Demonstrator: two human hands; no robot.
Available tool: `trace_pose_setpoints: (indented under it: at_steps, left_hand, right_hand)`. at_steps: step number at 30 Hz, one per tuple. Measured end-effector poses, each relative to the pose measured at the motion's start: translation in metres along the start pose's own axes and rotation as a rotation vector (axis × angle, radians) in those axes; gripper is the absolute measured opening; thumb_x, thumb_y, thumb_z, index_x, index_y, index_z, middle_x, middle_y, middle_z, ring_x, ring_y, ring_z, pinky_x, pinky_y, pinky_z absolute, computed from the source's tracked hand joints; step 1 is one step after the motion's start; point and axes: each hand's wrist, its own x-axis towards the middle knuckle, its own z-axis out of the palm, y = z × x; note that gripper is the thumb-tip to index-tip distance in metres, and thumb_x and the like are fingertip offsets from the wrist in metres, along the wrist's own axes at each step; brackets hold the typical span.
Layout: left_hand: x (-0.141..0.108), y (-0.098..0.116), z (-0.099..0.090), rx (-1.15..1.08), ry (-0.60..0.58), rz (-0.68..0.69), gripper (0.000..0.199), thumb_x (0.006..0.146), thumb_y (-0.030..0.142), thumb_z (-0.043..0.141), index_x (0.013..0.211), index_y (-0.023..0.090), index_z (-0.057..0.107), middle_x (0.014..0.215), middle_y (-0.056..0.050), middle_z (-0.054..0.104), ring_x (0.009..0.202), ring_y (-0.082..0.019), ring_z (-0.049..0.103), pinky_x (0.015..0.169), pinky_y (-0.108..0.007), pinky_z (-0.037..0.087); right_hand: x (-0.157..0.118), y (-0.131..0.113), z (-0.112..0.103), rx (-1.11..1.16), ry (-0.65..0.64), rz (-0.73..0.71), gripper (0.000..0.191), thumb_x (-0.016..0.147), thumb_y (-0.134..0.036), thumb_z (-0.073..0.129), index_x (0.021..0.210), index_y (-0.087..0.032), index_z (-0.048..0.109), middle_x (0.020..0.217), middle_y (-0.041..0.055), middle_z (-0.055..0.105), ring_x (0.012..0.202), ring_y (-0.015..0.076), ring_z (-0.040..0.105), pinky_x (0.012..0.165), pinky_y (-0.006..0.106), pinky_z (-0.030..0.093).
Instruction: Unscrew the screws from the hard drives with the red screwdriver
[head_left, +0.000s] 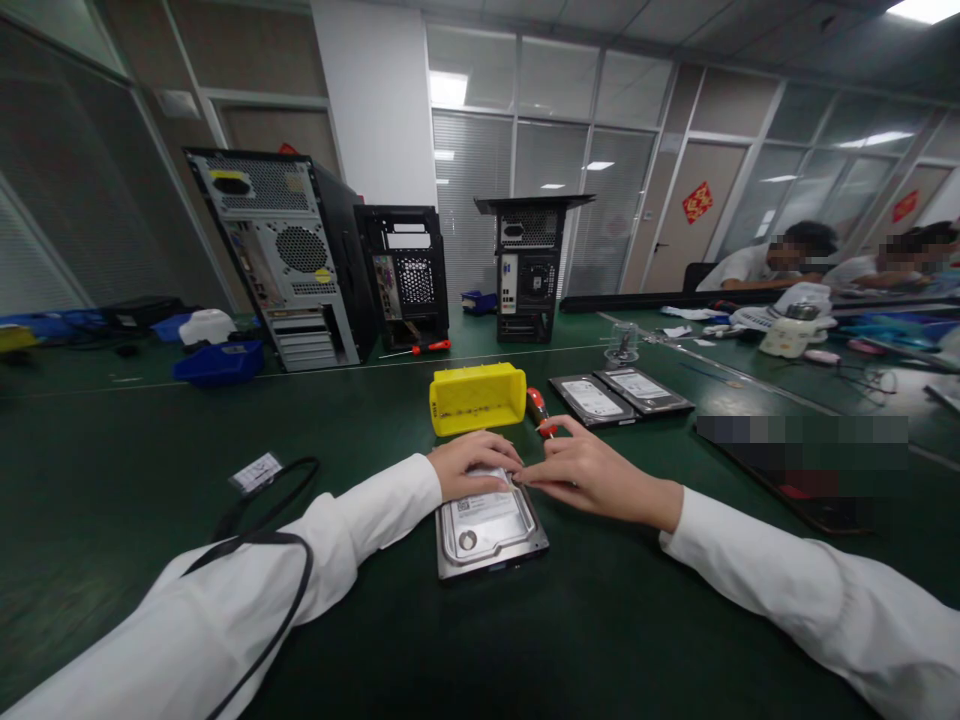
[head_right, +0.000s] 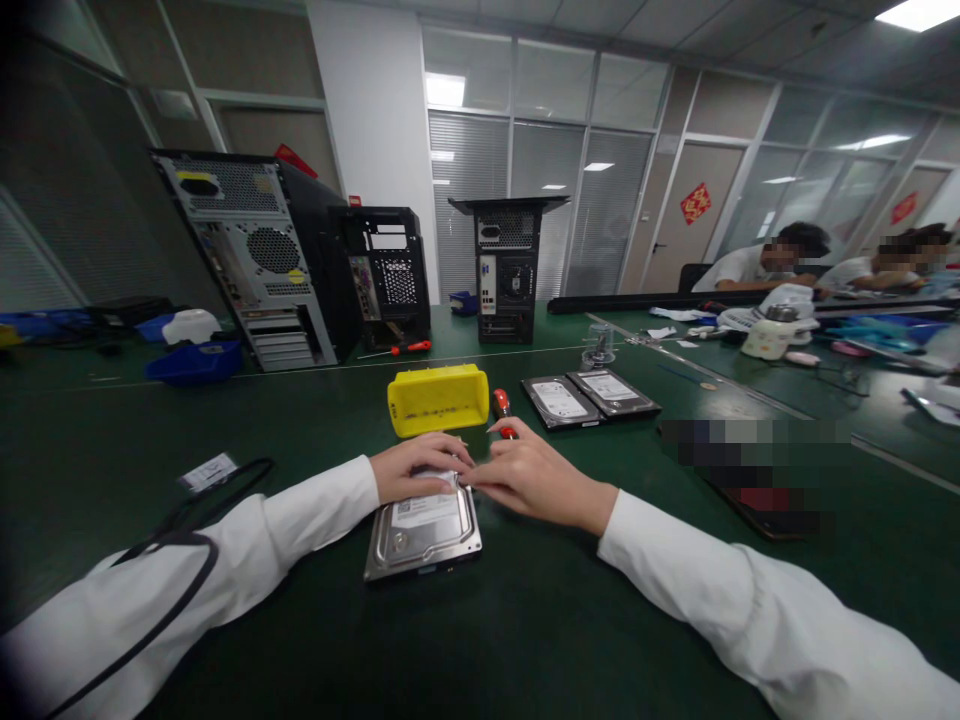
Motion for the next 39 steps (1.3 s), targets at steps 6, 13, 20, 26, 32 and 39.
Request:
trace_pose_setpoints:
  at_steps: [6,13,20,26,32,39]
  left_hand:
    - [0.0003,0.0027,0.0000,0.003,0.010,-0.007,0.028,0.087,0.034,0.055,0.109,0.019,0.064,0.113,-0.009,0.060,0.111,-0.023,0.051,0.099,-0.037,0.037]
    - [0.0008,0.0048,-0.0011,0.004,0.003,-0.020,0.028,0.087,0.032,0.056,0.110,0.019,0.064,0.114,-0.009,0.060,0.112,-0.023,0.050,0.100,-0.038,0.036]
    - [0.0009,0.0059,-0.0012,0.002,0.009,-0.032,0.027,0.086,0.030,0.057,0.110,0.020,0.064,0.114,-0.008,0.060,0.113,-0.022,0.050,0.101,-0.037,0.035]
    - [0.0009,0.0053,0.0001,0.001,0.022,-0.033,0.026,0.085,0.029,0.058,0.109,0.021,0.064,0.113,-0.008,0.061,0.111,-0.022,0.051,0.100,-0.037,0.036]
    - [0.0010,0.0054,0.0004,0.004,0.026,-0.027,0.026,0.085,0.030,0.057,0.108,0.018,0.064,0.113,-0.009,0.061,0.112,-0.023,0.051,0.100,-0.037,0.036]
    - [0.0015,0.0075,0.0008,0.004,0.036,-0.032,0.025,0.086,0.031,0.056,0.108,0.020,0.064,0.112,-0.008,0.061,0.110,-0.022,0.052,0.100,-0.037,0.037]
  right_hand:
    - [-0.0012,0.0018,0.0028,-0.055,-0.016,-0.028,0.030,0.089,-0.021,0.047,0.116,-0.023,0.059,0.081,0.0021,0.066,0.071,0.0120,0.055,0.099,0.042,0.024]
    - [-0.0023,0.0024,0.0012,-0.060,-0.008,-0.025,0.028,0.089,-0.020,0.047,0.113,-0.021,0.062,0.076,0.0022,0.065,0.067,0.0117,0.053,0.098,0.041,0.026]
    - [-0.0017,0.0013,0.0015,-0.092,-0.007,-0.020,0.028,0.089,-0.021,0.046,0.112,-0.022,0.062,0.074,0.0011,0.064,0.066,0.0108,0.053,0.098,0.040,0.026]
    - [-0.0018,0.0008,0.0016,-0.076,0.014,-0.007,0.027,0.088,-0.020,0.048,0.112,-0.022,0.062,0.075,0.0012,0.064,0.067,0.0106,0.053,0.096,0.040,0.026]
    - [-0.0015,0.0016,0.0022,-0.075,0.012,0.017,0.028,0.090,-0.023,0.045,0.112,-0.023,0.061,0.072,0.0008,0.063,0.066,0.0112,0.053,0.094,0.040,0.028]
    - [-0.0020,0.0025,0.0032,-0.049,0.019,-0.012,0.028,0.088,-0.020,0.048,0.112,-0.022,0.062,0.077,0.0017,0.066,0.068,0.0107,0.054,0.096,0.039,0.028]
